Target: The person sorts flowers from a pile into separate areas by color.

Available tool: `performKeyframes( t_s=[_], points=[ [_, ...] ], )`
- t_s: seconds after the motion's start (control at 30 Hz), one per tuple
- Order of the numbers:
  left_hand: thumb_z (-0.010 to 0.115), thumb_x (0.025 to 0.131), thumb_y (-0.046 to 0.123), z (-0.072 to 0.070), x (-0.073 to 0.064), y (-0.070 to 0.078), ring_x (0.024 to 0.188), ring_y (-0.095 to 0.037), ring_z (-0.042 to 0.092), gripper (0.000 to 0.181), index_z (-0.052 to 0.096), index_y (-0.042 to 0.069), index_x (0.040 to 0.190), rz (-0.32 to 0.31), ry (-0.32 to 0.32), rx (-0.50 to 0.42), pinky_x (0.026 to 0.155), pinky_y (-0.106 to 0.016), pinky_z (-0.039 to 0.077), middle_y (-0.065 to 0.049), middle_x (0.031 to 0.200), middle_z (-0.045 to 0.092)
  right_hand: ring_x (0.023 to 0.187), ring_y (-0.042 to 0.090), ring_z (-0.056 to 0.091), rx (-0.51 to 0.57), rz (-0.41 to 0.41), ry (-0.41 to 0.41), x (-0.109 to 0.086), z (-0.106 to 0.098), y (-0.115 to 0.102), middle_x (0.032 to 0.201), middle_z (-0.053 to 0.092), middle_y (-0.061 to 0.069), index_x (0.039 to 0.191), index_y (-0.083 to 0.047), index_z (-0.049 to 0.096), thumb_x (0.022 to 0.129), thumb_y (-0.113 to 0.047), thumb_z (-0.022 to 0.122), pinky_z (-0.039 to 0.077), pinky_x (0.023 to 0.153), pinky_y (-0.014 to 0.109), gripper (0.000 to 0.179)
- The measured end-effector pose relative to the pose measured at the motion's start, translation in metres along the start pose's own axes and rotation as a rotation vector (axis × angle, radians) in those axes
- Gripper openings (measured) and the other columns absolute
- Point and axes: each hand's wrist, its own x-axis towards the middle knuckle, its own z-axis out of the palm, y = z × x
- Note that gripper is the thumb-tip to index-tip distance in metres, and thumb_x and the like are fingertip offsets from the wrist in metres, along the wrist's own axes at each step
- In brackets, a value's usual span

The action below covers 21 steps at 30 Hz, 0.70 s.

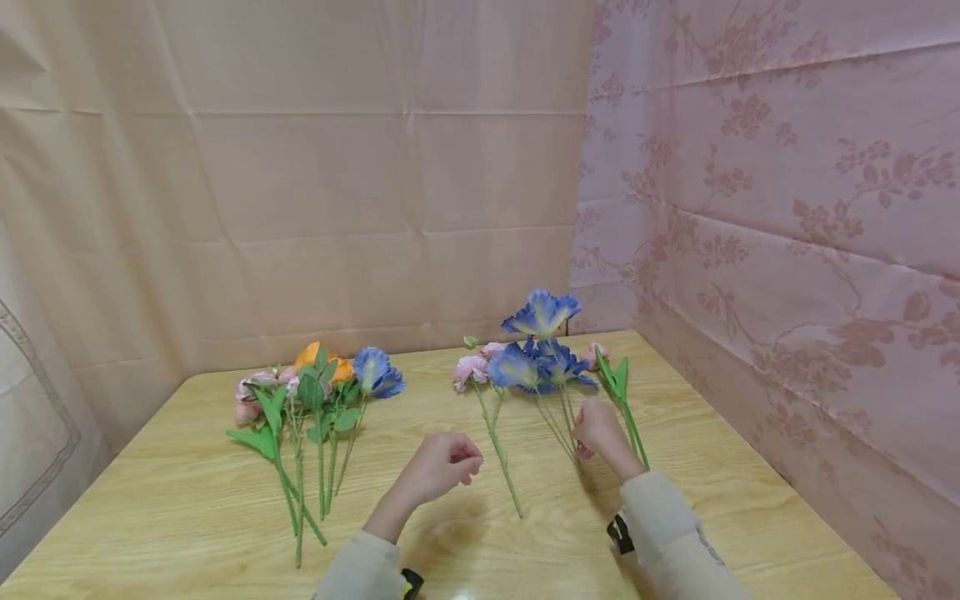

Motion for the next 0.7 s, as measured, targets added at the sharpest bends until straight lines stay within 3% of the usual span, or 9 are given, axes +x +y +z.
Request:
performKeyframes(
  t_s=[0.27,0.7],
  points=[
    [0.060,0.085,0.007,-0.0003,-0.0008,0.0001,0.052,-0.008,0.053,0.009,0.064,0.001,0.079,0.004,-0.026,0.023,0.050,-0.022,0.043,-0.001,0.065,0.058,0.038,0.018,0.056,-0.099,-0.033,-0.043,0.0032,0.0040,0.0039,0.043,0.054,0.007,0.057,0.006,0.058,0.067,0.014,0.049,0.048,0.042,0.028,0.016],
    [0.060,0.085,0.009,0.0009,-0.0009,-0.0042,0.052,-0.008,0.054,0.009,0.063,0.003,0.079,0.000,-0.063,0.042,0.049,-0.022,0.042,0.003,0.063,0.055,0.040,0.020,0.058,-0.096,0.068,-0.138,0.0048,0.0068,0.0026,0.046,0.054,0.009,0.061,0.006,0.055,0.065,0.016,0.053,0.049,0.044,0.029,0.011]
  ],
)
